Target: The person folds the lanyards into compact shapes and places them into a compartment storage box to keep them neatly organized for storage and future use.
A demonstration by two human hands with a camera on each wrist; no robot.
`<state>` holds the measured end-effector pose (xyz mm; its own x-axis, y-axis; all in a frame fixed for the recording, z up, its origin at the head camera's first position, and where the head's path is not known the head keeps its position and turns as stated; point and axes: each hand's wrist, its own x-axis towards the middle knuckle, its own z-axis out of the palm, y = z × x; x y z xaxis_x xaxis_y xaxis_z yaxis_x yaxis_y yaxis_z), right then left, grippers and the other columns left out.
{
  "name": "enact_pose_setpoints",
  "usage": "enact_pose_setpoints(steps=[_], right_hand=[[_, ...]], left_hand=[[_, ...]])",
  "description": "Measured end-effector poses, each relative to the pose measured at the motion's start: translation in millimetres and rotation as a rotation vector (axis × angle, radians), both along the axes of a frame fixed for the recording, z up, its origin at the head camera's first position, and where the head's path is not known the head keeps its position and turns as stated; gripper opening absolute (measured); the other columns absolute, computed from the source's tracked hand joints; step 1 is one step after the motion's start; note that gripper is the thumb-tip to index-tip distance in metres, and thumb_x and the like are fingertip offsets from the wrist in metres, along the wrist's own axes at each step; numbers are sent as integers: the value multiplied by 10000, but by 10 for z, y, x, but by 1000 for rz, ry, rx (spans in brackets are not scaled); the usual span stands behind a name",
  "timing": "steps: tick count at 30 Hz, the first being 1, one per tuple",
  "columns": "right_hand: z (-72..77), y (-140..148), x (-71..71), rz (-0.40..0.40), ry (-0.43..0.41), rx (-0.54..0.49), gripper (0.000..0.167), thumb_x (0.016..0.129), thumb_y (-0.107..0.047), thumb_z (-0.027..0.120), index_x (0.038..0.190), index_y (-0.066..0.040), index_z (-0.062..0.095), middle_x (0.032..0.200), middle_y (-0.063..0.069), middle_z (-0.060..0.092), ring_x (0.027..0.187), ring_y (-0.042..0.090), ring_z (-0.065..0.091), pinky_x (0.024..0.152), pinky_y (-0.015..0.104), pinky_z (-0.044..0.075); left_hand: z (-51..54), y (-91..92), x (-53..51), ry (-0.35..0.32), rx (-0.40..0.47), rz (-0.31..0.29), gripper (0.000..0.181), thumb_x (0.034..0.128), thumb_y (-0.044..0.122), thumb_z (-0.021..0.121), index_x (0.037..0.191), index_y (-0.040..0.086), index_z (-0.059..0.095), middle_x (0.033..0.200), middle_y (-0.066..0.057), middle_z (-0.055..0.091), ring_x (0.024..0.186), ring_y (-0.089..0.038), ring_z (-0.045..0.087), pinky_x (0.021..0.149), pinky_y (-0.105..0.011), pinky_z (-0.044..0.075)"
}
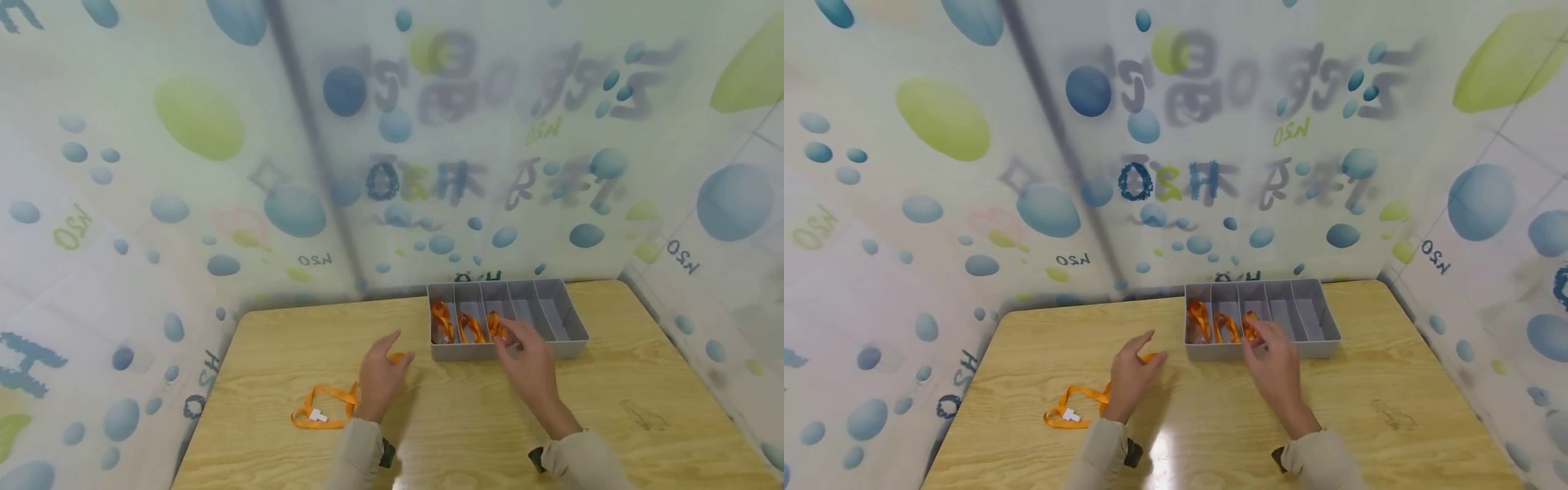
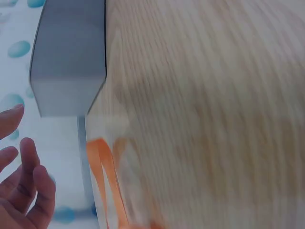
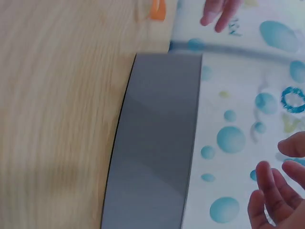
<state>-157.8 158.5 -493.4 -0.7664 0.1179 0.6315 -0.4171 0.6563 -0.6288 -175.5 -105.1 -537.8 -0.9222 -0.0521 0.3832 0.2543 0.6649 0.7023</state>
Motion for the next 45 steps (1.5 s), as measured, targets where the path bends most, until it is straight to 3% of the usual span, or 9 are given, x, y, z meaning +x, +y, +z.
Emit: enact_pose_setpoints(steps=[4,10,14,16,23,27,34,40,45], right_hand=[[-31,-82,150,76,-5,-92,378,733,108,808,1084,-14,738,996,104,726,659,105,642,614,172,491],[0,-267,396,173,-78,-226,394,739,170,767,1098,15,727,1006,144,719,636,94,641,573,199,500],[116,-413,555,230,-180,-281,345,763,184,735,1086,69,705,968,170,701,605,127,629,560,241,517],[98,-466,600,257,-238,-315,321,785,168,727,1087,64,702,966,158,693,607,131,628,565,254,526],[-306,-572,560,348,-304,-430,337,815,141,719,1135,41,686,997,213,672,586,177,641,531,282,536],[-441,-616,533,390,-317,-469,310,833,90,734,1134,26,693,994,210,671,596,141,644,523,270,534],[-521,-735,510,411,-370,-480,287,840,66,737,1119,8,708,992,237,674,606,76,624,509,246,509],[-509,-875,499,436,-432,-472,270,855,33,741,1114,-41,720,991,199,684,619,69,606,538,232,517],[-475,-970,484,458,-461,-479,262,863,14,740,1121,-22,714,988,208,676,622,65,585,544,217,504]], left_hand=[[-41,-176,65,-20,-15,34,502,813,229,838,1258,56,683,1243,-128,674,1109,-304,648,941,-487,509],[-70,-418,214,-9,-94,6,485,818,255,830,1227,33,692,1185,-138,695,1085,-332,655,905,-497,523],[-129,-584,301,-86,-127,-9,463,826,245,821,1222,40,696,1191,-132,694,1067,-324,659,887,-496,528],[-162,-655,335,-126,-143,-3,463,822,247,821,1221,47,699,1196,-129,694,1070,-325,658,878,-502,530],[-266,-819,430,-183,-184,25,508,805,265,831,1245,57,684,1191,-131,690,1076,-339,648,857,-512,532],[-296,-880,459,-200,-212,49,519,798,282,823,1240,48,684,1139,-119,703,1009,-319,666,794,-480,548],[-298,-939,523,-216,-232,77,520,746,323,851,1138,7,721,1039,-133,716,918,-314,672,757,-470,543],[-323,-958,538,-218,-246,88,380,710,340,867,953,69,759,913,-63,699,811,-242,644,680,-419,521],[-351,-942,543,-225,-262,94,450,680,391,871,995,83,777,923,-51,699,801,-222,636,656,-401,511]])
